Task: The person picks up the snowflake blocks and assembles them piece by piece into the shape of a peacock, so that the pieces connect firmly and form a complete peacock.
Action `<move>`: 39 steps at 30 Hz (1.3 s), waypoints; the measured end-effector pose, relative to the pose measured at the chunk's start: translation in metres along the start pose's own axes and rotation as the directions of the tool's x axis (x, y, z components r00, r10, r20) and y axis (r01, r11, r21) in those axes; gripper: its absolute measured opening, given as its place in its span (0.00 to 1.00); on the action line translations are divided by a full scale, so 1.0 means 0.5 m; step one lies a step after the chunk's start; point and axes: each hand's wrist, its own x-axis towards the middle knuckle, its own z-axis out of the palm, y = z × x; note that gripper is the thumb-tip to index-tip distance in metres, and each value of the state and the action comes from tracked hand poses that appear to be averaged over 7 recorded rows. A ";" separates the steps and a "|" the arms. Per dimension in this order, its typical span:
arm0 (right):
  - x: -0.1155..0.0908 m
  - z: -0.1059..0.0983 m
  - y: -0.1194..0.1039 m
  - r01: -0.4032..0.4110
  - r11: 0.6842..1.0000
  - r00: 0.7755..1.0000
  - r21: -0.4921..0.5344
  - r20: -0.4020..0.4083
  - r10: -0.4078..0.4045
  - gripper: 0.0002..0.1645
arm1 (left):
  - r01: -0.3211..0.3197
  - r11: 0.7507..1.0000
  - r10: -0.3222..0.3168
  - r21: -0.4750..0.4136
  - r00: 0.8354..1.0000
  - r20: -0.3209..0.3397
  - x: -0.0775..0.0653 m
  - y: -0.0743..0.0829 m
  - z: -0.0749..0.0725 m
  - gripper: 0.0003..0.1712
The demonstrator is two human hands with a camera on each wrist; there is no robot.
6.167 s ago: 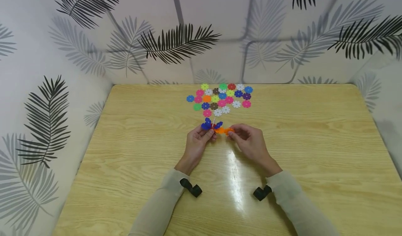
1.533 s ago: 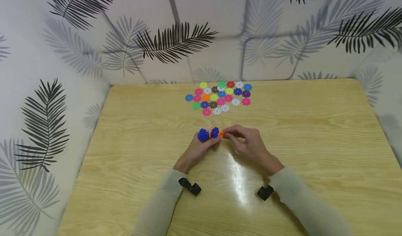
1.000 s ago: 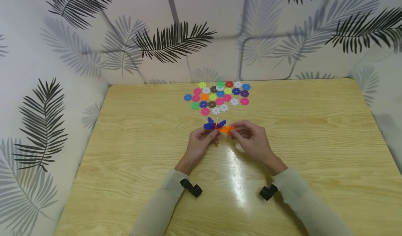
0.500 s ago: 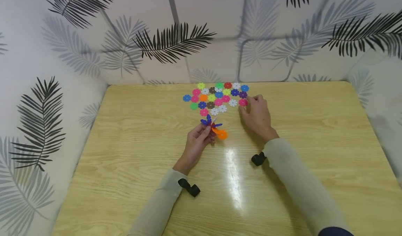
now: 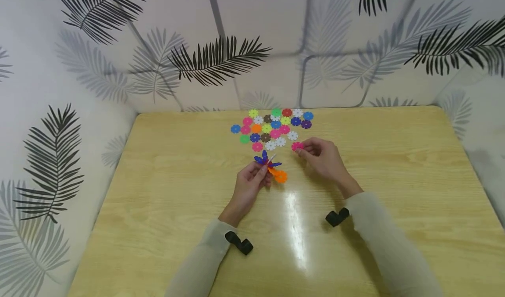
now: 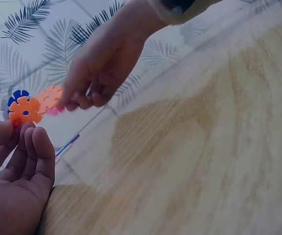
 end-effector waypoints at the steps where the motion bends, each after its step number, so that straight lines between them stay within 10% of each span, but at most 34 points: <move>1: -0.016 0.007 -0.003 0.019 0.999 1.000 0.036 0.001 -0.019 0.11 | 0.000 1.000 0.000 0.002 1.000 -0.004 -0.004 -0.002 0.000 0.08; 9: -0.089 0.048 -0.053 0.121 0.989 0.992 0.081 -0.035 -0.119 0.09 | -0.034 0.999 0.034 0.028 0.999 -0.006 -0.005 -0.006 0.001 0.08; 39: -0.095 0.077 -0.057 0.188 0.982 0.980 0.015 -0.072 -0.187 0.07 | -0.094 0.977 0.097 0.190 0.995 -0.007 -0.006 -0.012 -0.001 0.13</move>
